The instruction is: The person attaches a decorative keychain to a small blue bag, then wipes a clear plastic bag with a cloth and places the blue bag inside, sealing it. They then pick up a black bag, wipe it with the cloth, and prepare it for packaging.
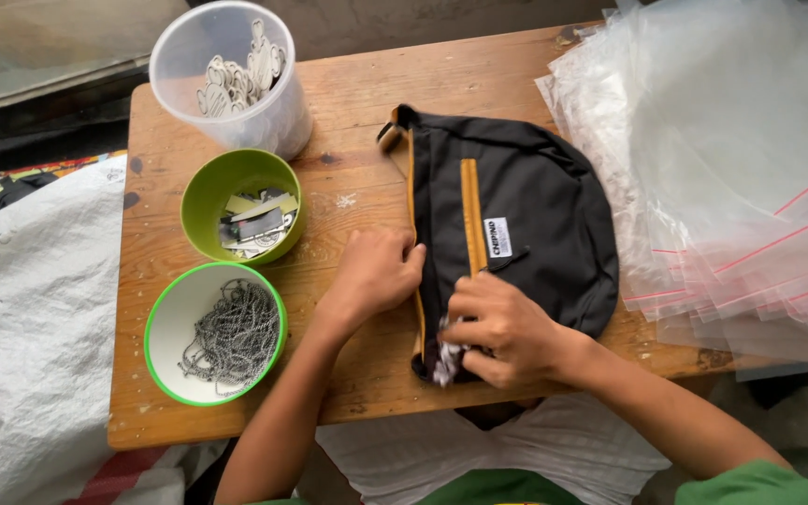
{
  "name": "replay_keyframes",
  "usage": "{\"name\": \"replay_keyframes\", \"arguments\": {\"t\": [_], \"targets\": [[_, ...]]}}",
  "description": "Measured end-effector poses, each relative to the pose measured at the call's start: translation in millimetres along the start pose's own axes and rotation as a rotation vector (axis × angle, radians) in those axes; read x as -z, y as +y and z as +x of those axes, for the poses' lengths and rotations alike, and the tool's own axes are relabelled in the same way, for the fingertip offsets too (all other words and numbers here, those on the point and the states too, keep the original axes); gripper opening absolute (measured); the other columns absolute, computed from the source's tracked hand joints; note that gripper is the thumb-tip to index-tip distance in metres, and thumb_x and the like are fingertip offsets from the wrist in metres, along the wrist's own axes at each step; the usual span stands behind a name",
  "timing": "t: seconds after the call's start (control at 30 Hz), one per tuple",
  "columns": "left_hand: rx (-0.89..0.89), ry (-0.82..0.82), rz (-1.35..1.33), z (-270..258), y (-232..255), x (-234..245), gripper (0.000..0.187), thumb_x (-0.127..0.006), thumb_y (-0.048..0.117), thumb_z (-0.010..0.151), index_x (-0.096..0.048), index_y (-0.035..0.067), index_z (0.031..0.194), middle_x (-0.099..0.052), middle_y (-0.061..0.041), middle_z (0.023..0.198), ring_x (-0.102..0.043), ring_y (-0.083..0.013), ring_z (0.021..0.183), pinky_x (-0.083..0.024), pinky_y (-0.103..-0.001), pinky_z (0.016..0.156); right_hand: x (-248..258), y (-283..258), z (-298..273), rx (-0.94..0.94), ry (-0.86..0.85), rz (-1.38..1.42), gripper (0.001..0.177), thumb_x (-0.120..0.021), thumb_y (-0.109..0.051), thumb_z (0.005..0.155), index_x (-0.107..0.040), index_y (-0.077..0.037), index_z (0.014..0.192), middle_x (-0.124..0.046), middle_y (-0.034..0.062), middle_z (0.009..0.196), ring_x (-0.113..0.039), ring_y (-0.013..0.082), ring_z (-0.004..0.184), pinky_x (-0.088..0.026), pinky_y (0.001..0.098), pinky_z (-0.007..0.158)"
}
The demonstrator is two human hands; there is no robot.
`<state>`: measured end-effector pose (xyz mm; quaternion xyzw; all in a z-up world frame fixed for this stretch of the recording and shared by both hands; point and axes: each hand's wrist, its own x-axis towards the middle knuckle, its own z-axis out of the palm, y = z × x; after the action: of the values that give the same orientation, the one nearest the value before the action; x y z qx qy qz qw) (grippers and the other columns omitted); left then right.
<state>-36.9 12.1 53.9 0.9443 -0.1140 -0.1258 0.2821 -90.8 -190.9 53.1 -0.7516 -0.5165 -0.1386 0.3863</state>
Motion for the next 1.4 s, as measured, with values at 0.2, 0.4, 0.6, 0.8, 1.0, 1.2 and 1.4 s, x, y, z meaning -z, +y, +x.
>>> {"name": "replay_keyframes", "arguments": {"t": [0.2,0.4,0.6,0.8,1.0,1.2,1.4], "targets": [[-0.043,0.186,0.360,-1.2,-0.4,-18.7,0.037,-0.060,0.043,0.078,-0.056,0.008,0.090,-0.061,-0.017,0.082,-0.061,-0.0398,0.090,-0.044,-0.050,0.081,52.3,7.1,5.4,-0.354,0.089,0.400,0.024,-0.061,-0.007,0.078,-0.076,-0.004,0.096,-0.063,0.0148,0.087,-0.063,0.0297,0.076,-0.051,0.0407,0.070],[-0.421,0.394,0.298,8.3,56.4,-18.7,0.040,-0.065,0.015,0.082,-0.055,-0.002,0.116,-0.053,-0.018,0.102,-0.055,-0.0371,0.103,-0.047,-0.044,0.088,94.1,54.1,22.2,-0.675,0.172,-0.223,0.047,-0.070,-0.004,0.082,-0.063,-0.010,0.128,-0.062,0.0163,0.103,-0.067,0.0385,0.097,-0.054,0.0492,0.083],[-0.548,0.477,0.251,34.6,35.5,-61.0,0.041,-0.055,0.030,0.093,-0.056,-0.003,0.117,-0.055,-0.025,0.117,-0.052,-0.0432,0.118,-0.039,-0.047,0.104,50.2,134.7,20.4,-0.295,-0.056,-0.342,0.036,-0.063,-0.001,0.082,-0.065,-0.006,0.118,-0.061,0.0132,0.103,-0.062,0.0338,0.096,-0.052,0.0424,0.086],[-0.546,0.554,0.235,28.6,33.3,-66.2,0.035,-0.051,0.030,0.095,-0.058,0.002,0.114,-0.055,-0.021,0.122,-0.052,-0.0399,0.119,-0.038,-0.046,0.104,31.6,171.3,22.0,-0.009,-0.104,-0.751,0.034,-0.057,-0.010,0.083,-0.066,-0.009,0.116,-0.059,0.0062,0.101,-0.056,0.0247,0.092,-0.047,0.0363,0.071],[-0.537,0.535,0.224,25.5,38.5,-59.7,0.033,-0.050,0.028,0.097,-0.059,0.001,0.114,-0.054,-0.023,0.129,-0.048,-0.0431,0.129,-0.035,-0.047,0.107,24.9,165.4,31.9,0.002,-0.080,-1.026,0.040,-0.057,-0.021,0.080,-0.063,-0.013,0.119,-0.057,0.0047,0.109,-0.053,0.0252,0.095,-0.042,0.0382,0.071],[-0.541,0.503,0.207,24.9,36.3,-62.2,0.035,-0.048,0.027,0.098,-0.056,0.003,0.121,-0.053,-0.021,0.134,-0.043,-0.0415,0.135,-0.032,-0.048,0.111,34.1,172.1,34.1,0.018,-0.135,-0.664,0.045,-0.055,-0.007,0.081,-0.065,-0.011,0.125,-0.064,0.0083,0.121,-0.059,0.0298,0.098,-0.049,0.0390,0.063],[-0.461,0.492,0.203,26.1,34.9,-66.7,0.043,-0.050,0.034,0.097,-0.057,0.006,0.129,-0.052,-0.018,0.141,-0.045,-0.0383,0.137,-0.033,-0.046,0.112,43.1,156.8,18.4,0.021,-0.160,-1.095,0.036,-0.054,-0.013,0.086,-0.065,-0.012,0.121,-0.062,0.0064,0.117,-0.057,0.0261,0.095,-0.046,0.0358,0.069]]}}
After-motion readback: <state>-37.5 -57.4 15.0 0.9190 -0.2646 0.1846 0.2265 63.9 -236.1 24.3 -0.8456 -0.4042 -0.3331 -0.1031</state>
